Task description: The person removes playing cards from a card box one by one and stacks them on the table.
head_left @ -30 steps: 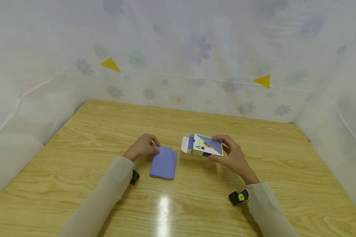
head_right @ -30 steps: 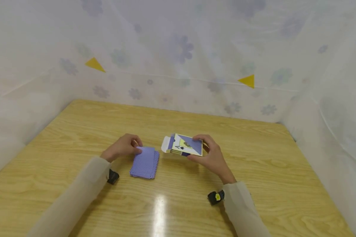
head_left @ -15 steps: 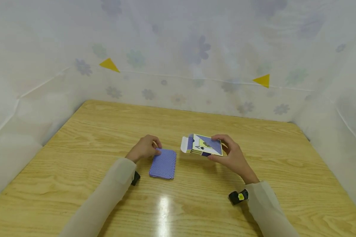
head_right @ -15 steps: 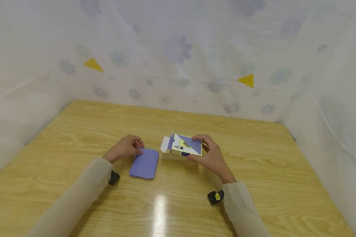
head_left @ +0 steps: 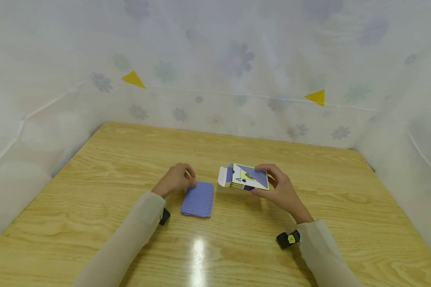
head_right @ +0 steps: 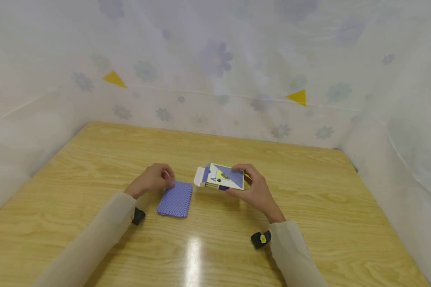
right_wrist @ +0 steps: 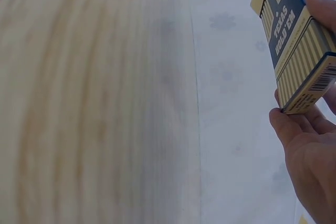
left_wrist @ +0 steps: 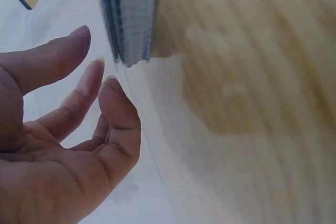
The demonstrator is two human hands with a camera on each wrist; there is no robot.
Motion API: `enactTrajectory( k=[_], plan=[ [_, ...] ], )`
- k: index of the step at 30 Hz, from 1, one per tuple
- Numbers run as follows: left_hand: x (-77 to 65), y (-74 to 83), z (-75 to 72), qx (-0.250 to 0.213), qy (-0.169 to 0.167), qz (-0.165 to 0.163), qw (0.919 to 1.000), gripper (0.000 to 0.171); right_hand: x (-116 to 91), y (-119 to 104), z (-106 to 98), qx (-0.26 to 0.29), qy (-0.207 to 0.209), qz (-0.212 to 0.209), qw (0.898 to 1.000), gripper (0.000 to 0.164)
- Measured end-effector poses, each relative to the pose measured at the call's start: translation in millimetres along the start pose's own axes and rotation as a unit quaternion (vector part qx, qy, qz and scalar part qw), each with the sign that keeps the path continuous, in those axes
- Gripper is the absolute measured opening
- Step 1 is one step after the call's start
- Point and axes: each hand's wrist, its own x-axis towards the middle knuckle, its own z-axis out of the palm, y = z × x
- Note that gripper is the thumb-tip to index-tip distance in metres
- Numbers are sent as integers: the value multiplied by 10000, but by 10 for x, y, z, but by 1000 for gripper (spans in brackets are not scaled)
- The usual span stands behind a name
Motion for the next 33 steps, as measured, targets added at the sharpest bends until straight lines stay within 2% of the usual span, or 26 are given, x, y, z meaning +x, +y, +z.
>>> enactTrajectory(
  k=[3,9,16,24,28,33],
  plan=[
    [-1,40,-15,86,110,58,9999,22,0,-7,-7,-2,-20,26,10000,57],
    [12,190,-9,20,260,384,9989,21,-16,-3,-12,17,-52,116,9999,57],
    [33,445,83,-326,372,365,9981,20,-17,5,0,-2,-69,13,10000,58],
    [65,702,232,-383,413,672,9961,17,-5,-1,20,-17,-72,32,10000,58],
    [53,746,285,-429,279,554,9972,19,6,-9,32,-1,-67,29,10000,58],
    [50,727,320,-483,175,388,9979,23,10,-12,28,-38,1,76,10000,59]
  ],
)
